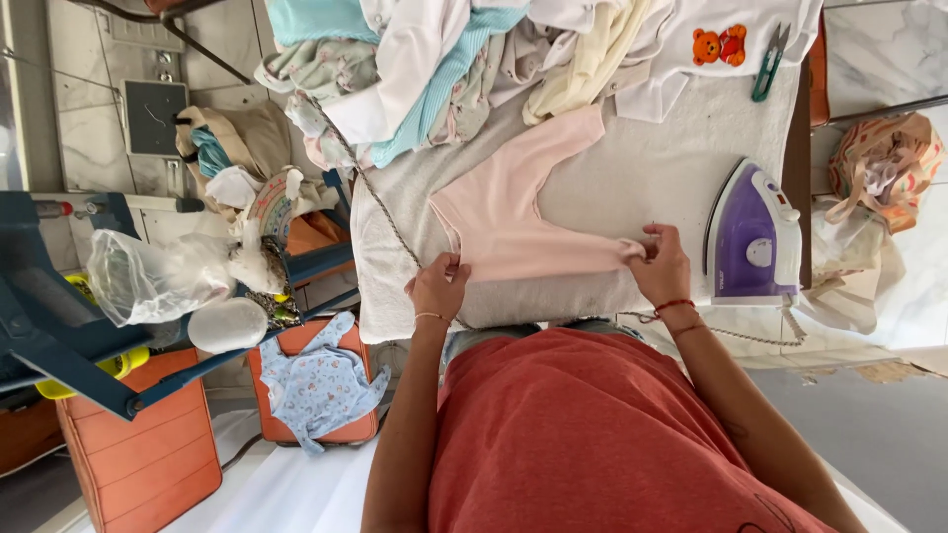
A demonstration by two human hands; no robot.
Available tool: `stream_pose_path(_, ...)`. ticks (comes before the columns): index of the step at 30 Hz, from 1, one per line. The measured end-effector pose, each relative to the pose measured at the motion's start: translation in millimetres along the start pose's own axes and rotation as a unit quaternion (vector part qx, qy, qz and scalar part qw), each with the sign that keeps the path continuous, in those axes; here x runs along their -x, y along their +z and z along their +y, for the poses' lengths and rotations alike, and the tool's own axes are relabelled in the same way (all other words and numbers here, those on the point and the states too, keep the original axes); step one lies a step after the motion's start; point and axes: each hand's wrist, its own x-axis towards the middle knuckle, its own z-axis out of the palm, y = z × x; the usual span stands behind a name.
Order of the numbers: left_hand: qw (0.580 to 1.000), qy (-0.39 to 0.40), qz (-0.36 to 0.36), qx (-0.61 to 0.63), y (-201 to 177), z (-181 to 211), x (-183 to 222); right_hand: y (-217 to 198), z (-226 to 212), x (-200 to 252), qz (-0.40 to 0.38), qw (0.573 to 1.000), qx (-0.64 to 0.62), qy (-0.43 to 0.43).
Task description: Ironing various baby clothes on a pressing table using a steam iron
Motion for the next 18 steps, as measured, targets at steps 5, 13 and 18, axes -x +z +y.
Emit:
stream_pose_path(5,0.999,-0.023,-0.033,0.03,-9,0,3,-5,19,-6,-0.073,0.987,0.135,0.04)
stream_pose_path(13,0.963,0.01,-0.032,0.268,-13,-9,2,-33,7,2,-0.238,0.829,-0.49,0.127)
stream_pose_path(18,0.942,0.036,-0.021,0.332,-8,-22,-9,-58,26,-16,-0.268,0.937,-0.225,0.01)
